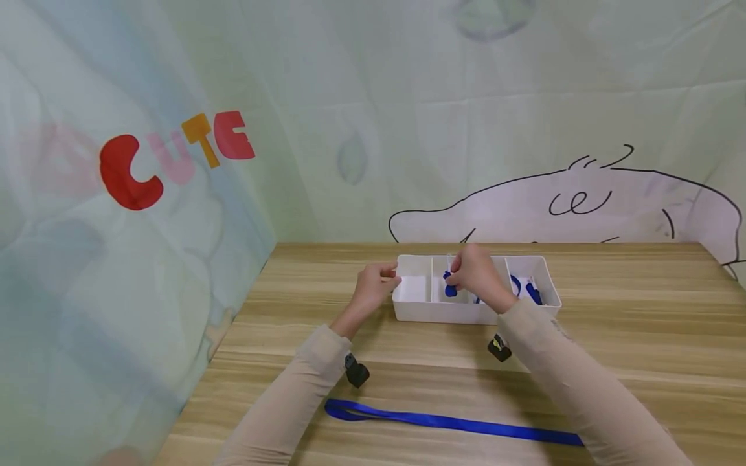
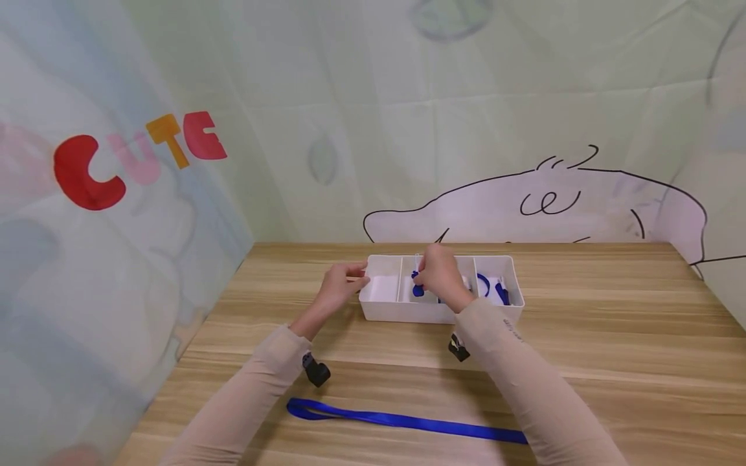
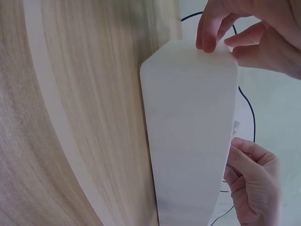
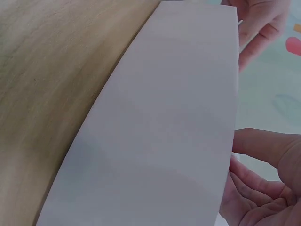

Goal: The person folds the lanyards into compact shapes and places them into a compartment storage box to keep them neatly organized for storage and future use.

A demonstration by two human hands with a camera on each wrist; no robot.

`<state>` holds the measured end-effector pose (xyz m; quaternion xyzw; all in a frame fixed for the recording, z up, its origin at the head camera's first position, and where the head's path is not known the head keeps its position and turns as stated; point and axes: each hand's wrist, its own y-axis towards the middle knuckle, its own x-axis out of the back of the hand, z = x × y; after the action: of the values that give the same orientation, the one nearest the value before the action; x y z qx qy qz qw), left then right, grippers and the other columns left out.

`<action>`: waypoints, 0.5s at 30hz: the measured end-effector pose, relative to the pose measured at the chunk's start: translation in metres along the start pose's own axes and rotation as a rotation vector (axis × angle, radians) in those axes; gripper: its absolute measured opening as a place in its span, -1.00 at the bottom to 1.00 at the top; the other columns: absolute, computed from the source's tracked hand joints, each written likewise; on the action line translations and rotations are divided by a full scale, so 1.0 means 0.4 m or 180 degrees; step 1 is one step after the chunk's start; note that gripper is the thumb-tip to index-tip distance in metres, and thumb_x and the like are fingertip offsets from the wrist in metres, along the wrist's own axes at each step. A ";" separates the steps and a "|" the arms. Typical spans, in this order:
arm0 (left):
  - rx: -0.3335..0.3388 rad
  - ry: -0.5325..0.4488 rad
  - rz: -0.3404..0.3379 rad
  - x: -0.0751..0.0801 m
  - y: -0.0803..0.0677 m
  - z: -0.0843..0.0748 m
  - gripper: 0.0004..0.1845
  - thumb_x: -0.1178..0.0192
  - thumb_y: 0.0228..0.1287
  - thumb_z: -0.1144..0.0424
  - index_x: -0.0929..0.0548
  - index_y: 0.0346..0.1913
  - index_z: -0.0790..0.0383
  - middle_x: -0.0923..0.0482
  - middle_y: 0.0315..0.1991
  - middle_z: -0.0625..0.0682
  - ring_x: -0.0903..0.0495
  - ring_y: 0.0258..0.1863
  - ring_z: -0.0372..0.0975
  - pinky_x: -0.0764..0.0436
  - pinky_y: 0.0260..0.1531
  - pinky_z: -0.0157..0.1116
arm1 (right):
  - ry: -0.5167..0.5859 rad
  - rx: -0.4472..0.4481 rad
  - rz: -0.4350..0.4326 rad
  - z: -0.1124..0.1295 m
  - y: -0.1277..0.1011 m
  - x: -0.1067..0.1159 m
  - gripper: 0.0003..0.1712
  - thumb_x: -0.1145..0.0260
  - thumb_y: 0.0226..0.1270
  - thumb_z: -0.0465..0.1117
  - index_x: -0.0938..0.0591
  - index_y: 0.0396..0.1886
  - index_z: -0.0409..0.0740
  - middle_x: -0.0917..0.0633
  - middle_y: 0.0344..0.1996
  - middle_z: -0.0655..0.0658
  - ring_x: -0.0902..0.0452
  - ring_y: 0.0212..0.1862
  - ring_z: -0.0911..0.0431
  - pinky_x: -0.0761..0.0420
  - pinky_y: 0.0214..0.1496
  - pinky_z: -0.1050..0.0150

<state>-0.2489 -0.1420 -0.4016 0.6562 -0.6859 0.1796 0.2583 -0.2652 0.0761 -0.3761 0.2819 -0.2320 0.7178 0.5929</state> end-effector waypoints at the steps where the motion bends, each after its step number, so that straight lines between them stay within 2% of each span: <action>1: 0.0001 -0.0002 -0.0008 0.000 0.000 0.001 -0.61 -0.25 0.35 0.46 -0.58 0.21 0.45 -0.66 -0.01 0.28 -0.65 -0.02 0.00 -0.67 -0.04 -0.20 | -0.0020 0.0007 0.0018 0.002 0.001 -0.003 -0.86 -0.51 0.09 -0.47 -0.66 -0.51 -0.38 -0.68 -0.48 -0.25 -0.66 -0.55 0.08 -0.69 -0.46 0.30; 10: -0.0037 0.0022 -0.0024 -0.002 -0.001 0.002 -0.63 -0.25 0.33 0.48 -0.59 0.18 0.47 -0.64 0.07 0.28 -0.64 0.04 0.01 -0.66 0.00 -0.18 | -0.0197 0.0021 0.0072 0.010 0.013 -0.024 -0.83 -0.54 -0.03 -0.51 -0.65 -0.56 -0.41 -0.69 -0.57 -0.22 -0.64 -0.64 0.11 -0.64 -0.54 0.35; 15: -0.0007 0.0070 -0.0029 -0.001 -0.001 -0.002 -0.63 -0.27 0.33 0.47 -0.60 0.18 0.44 -0.65 0.04 0.27 -0.65 0.02 -0.01 -0.66 -0.02 -0.19 | -0.0325 0.0151 0.0142 0.012 0.018 -0.035 -0.80 -0.54 -0.10 -0.56 -0.63 -0.60 -0.41 -0.67 -0.62 -0.22 -0.66 -0.65 0.05 -0.64 -0.56 0.33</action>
<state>-0.2484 -0.1413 -0.4011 0.6571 -0.6802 0.1849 0.2673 -0.2698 0.0615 -0.3819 0.3269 -0.2512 0.7208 0.5573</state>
